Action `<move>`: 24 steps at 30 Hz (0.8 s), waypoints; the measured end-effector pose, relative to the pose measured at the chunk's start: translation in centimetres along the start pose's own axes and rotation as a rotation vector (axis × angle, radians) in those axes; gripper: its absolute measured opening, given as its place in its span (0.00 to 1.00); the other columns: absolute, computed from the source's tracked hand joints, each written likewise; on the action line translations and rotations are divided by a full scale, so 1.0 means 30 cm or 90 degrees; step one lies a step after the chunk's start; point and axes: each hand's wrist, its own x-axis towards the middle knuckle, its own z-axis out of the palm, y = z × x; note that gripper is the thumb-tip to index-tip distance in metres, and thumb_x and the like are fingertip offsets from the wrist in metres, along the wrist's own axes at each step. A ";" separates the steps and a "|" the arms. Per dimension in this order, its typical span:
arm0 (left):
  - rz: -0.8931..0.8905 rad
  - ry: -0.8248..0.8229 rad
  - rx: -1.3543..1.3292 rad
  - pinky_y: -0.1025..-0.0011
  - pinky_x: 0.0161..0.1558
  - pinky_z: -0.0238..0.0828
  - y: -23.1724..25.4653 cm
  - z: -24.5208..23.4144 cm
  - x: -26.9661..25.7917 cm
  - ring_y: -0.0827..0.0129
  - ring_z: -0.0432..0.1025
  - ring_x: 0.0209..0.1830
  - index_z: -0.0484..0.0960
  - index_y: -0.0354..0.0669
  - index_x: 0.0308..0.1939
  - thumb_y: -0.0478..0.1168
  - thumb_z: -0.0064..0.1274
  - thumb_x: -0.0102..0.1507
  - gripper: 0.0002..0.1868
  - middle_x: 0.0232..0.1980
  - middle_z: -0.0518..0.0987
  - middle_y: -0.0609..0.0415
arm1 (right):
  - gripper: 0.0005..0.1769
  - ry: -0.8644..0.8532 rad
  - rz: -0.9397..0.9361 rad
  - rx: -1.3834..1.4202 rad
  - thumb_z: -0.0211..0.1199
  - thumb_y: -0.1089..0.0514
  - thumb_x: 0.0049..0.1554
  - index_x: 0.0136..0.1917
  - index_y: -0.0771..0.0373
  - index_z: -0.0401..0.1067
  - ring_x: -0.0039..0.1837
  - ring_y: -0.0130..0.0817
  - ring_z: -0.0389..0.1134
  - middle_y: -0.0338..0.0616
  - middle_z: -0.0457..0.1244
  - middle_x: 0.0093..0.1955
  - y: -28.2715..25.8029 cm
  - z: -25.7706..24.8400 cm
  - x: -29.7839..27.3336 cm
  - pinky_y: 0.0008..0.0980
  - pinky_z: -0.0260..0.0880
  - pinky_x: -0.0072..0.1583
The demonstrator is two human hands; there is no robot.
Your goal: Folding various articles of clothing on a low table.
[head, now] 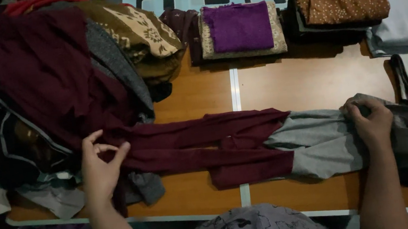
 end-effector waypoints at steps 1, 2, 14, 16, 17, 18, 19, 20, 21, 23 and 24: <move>0.047 -0.041 0.004 0.55 0.57 0.67 -0.009 -0.024 -0.014 0.57 0.75 0.46 0.70 0.42 0.67 0.46 0.64 0.62 0.32 0.43 0.79 0.48 | 0.03 -0.001 0.026 0.063 0.65 0.66 0.63 0.49 0.69 0.77 0.54 0.30 0.72 0.45 0.71 0.48 -0.007 0.004 -0.002 0.28 0.71 0.59; 0.096 -0.082 0.009 0.57 0.61 0.63 -0.017 -0.049 -0.026 0.60 0.77 0.45 0.69 0.41 0.67 0.42 0.68 0.56 0.37 0.40 0.81 0.51 | 0.02 -0.001 0.053 0.127 0.65 0.66 0.64 0.49 0.68 0.76 0.54 0.28 0.72 0.44 0.71 0.48 -0.014 0.008 -0.004 0.27 0.72 0.58; 0.163 -0.049 -0.102 0.68 0.54 0.73 0.070 -0.034 -0.021 0.68 0.77 0.46 0.85 0.35 0.41 0.34 0.64 0.65 0.05 0.43 0.85 0.51 | 0.07 0.036 0.043 -0.070 0.70 0.66 0.62 0.54 0.70 0.78 0.50 0.35 0.73 0.52 0.71 0.48 0.040 0.010 0.011 0.31 0.71 0.55; 0.146 -0.035 -0.139 0.67 0.52 0.76 0.082 0.009 -0.011 0.68 0.79 0.45 0.84 0.36 0.41 0.35 0.65 0.62 0.07 0.43 0.85 0.50 | 0.04 0.025 0.014 -0.024 0.68 0.66 0.63 0.52 0.70 0.78 0.52 0.34 0.73 0.50 0.72 0.49 0.029 0.008 0.004 0.30 0.72 0.57; 0.130 -0.020 -0.175 0.66 0.49 0.78 0.088 0.030 -0.005 0.67 0.80 0.43 0.84 0.37 0.40 0.36 0.66 0.60 0.09 0.42 0.85 0.50 | 0.02 0.016 -0.015 0.023 0.66 0.67 0.64 0.50 0.69 0.78 0.54 0.33 0.74 0.48 0.72 0.49 0.023 0.009 0.004 0.30 0.72 0.59; 0.131 -0.019 -0.176 0.66 0.49 0.78 0.081 0.044 0.004 0.67 0.80 0.43 0.84 0.37 0.40 0.36 0.66 0.60 0.09 0.42 0.85 0.50 | 0.02 0.017 -0.016 0.023 0.66 0.67 0.64 0.50 0.69 0.78 0.54 0.33 0.74 0.48 0.72 0.49 0.011 0.006 0.004 0.30 0.72 0.59; 0.144 -0.015 -0.147 0.65 0.51 0.77 0.076 0.059 0.013 0.66 0.80 0.45 0.84 0.36 0.40 0.36 0.68 0.59 0.10 0.43 0.86 0.50 | 0.04 0.014 0.016 0.005 0.67 0.66 0.63 0.51 0.69 0.78 0.54 0.34 0.74 0.49 0.72 0.50 -0.001 0.004 0.004 0.31 0.72 0.58; 0.156 -0.012 -0.117 0.64 0.53 0.77 0.069 0.075 0.020 0.65 0.80 0.46 0.83 0.36 0.40 0.35 0.69 0.58 0.11 0.44 0.86 0.50 | 0.06 0.010 0.050 -0.014 0.69 0.66 0.62 0.53 0.69 0.79 0.54 0.34 0.73 0.50 0.72 0.52 -0.011 -0.001 -0.001 0.32 0.72 0.57; 0.156 -0.013 -0.118 0.64 0.53 0.77 0.055 0.083 0.027 0.65 0.80 0.46 0.83 0.36 0.40 0.35 0.69 0.58 0.11 0.44 0.86 0.50 | 0.06 0.011 0.050 -0.015 0.69 0.66 0.62 0.53 0.69 0.79 0.54 0.34 0.73 0.50 0.72 0.52 -0.004 0.001 0.002 0.32 0.72 0.57; 0.168 0.004 -0.104 0.63 0.58 0.76 0.024 0.095 0.040 0.64 0.80 0.52 0.81 0.39 0.52 0.34 0.63 0.63 0.14 0.51 0.85 0.50 | 0.06 0.014 0.124 0.011 0.67 0.64 0.62 0.53 0.67 0.78 0.53 0.32 0.74 0.47 0.72 0.53 0.010 0.010 0.004 0.31 0.74 0.56; 0.168 0.002 -0.103 0.63 0.58 0.76 0.026 0.097 0.035 0.64 0.80 0.52 0.81 0.39 0.52 0.34 0.63 0.63 0.14 0.51 0.85 0.50 | 0.06 0.014 0.126 0.011 0.67 0.64 0.62 0.53 0.67 0.78 0.53 0.32 0.74 0.47 0.72 0.53 0.008 0.009 0.006 0.31 0.74 0.56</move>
